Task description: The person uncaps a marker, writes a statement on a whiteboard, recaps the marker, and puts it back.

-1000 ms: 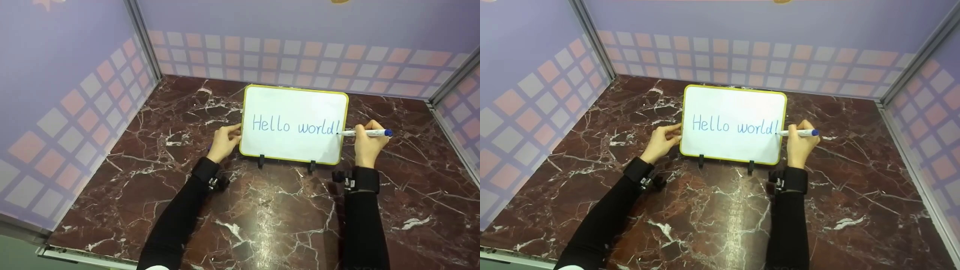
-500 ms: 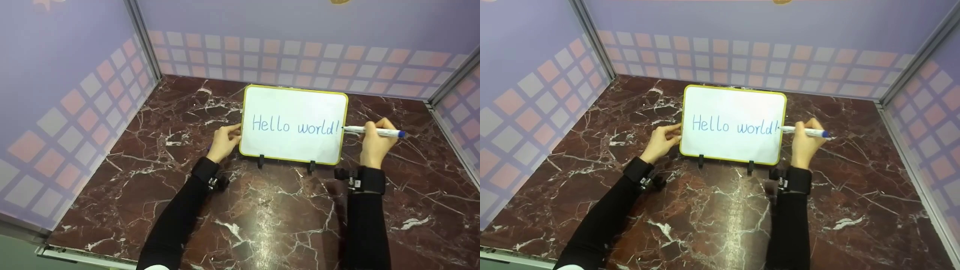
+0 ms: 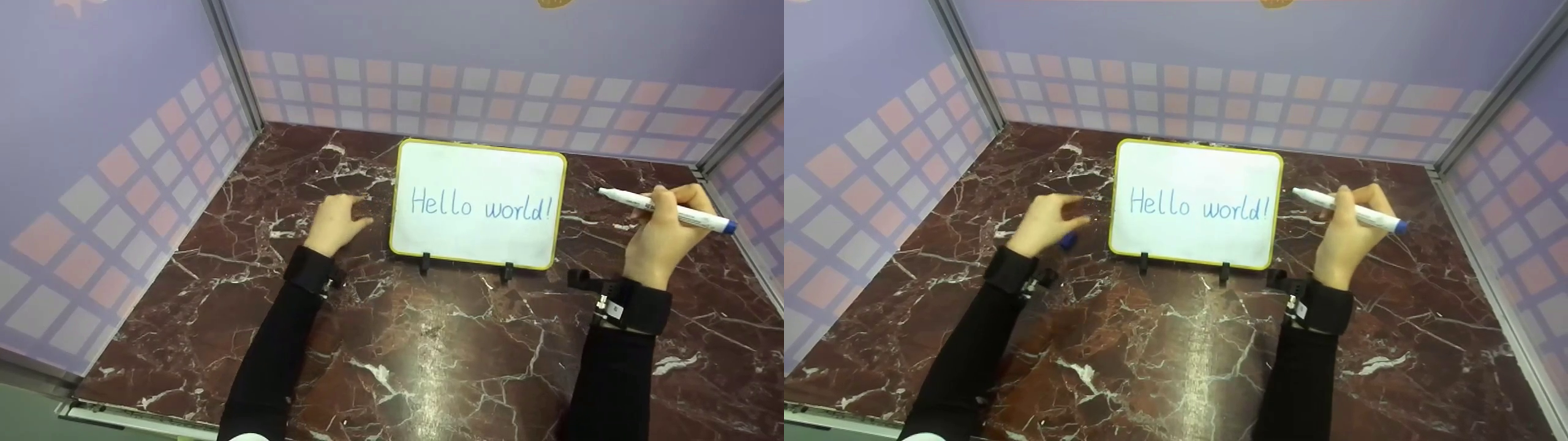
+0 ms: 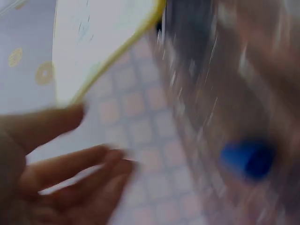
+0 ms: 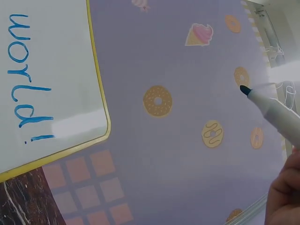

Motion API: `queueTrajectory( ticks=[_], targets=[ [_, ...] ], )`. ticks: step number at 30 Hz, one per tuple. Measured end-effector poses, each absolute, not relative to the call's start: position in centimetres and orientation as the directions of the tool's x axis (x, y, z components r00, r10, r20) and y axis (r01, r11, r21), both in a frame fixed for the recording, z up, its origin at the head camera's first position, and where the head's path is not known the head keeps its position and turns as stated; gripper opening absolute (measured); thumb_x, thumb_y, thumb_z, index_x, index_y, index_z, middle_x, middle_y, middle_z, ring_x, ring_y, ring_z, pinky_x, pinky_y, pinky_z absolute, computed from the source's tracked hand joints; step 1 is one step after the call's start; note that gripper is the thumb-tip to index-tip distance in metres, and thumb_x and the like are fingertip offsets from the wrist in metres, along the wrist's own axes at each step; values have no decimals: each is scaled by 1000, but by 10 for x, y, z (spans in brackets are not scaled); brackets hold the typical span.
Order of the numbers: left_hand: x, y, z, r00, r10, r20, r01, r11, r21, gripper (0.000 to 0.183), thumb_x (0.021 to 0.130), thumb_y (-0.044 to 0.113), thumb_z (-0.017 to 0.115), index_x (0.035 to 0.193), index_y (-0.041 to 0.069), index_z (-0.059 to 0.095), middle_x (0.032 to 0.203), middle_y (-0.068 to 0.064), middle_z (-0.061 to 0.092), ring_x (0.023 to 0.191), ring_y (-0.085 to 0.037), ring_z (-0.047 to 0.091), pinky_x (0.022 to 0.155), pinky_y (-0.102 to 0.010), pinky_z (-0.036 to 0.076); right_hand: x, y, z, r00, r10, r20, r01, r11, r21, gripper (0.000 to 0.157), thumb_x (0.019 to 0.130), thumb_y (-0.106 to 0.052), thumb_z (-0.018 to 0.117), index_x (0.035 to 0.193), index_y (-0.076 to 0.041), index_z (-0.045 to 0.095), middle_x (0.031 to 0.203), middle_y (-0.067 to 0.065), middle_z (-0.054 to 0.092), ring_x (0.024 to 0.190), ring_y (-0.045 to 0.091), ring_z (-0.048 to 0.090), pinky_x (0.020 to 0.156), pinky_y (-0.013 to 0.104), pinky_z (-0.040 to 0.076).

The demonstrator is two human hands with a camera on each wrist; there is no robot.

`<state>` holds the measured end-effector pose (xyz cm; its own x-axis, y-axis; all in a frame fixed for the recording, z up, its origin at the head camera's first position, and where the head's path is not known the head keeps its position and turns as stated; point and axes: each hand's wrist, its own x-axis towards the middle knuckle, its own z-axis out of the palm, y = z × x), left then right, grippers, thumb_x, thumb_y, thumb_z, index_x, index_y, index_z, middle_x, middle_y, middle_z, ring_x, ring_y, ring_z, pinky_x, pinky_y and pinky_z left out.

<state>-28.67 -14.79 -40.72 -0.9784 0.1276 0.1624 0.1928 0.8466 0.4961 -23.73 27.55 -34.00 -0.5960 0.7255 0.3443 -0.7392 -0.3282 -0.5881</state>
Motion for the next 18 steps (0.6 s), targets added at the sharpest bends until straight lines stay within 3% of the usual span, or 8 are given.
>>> queueTrajectory(
  ticks=[3, 5, 10, 14, 18],
  targets=[
    [-278, -156, -397, -998, 63, 26, 68, 941, 330, 48, 77, 37, 85, 100, -2, 71, 100, -20, 72, 94, -39, 69, 83, -49, 58, -237, 276, -340, -607, 717, 342, -741, -356, -570, 36, 83, 23, 46, 54, 1, 38, 52, 7, 40, 40, 17, 42, 35, 22, 32],
    [-276, -157, -397, -999, 16, -46, 4, 967, 255, 49, 75, 42, 86, 94, 1, 69, 97, -18, 71, 90, -39, 69, 78, -50, 59, -237, 276, -340, -613, 713, 340, -739, -366, -566, 36, 83, 23, 46, 55, 1, 39, 51, 8, 42, 39, 17, 43, 34, 22, 32],
    [-281, -154, -411, -996, -51, -78, -65, 981, 181, 50, 77, 41, 84, 105, 2, 70, 111, -19, 70, 102, -40, 68, 83, -53, 59, -238, 277, -343, -623, 709, 329, -732, -380, -566, 35, 83, 22, 50, 56, 2, 41, 50, 9, 45, 38, 17, 44, 34, 22, 33],
    [-289, -154, -424, -995, -51, -84, -65, 982, 179, 45, 80, 27, 84, 113, 0, 69, 116, -22, 69, 107, -42, 67, 84, -54, 59, -239, 277, -344, -629, 703, 333, -732, -390, -559, 33, 82, 22, 51, 56, 3, 42, 50, 9, 46, 38, 18, 44, 34, 23, 33],
    [-294, -157, -431, -996, -37, -82, -53, 979, 198, 33, 84, 10, 75, 114, -2, 68, 115, -24, 69, 105, -44, 67, 82, -55, 60, -242, 276, -346, -634, 690, 351, -731, -385, -563, 33, 81, 22, 50, 55, 3, 41, 50, 8, 44, 37, 17, 42, 34, 23, 33]
  ],
)
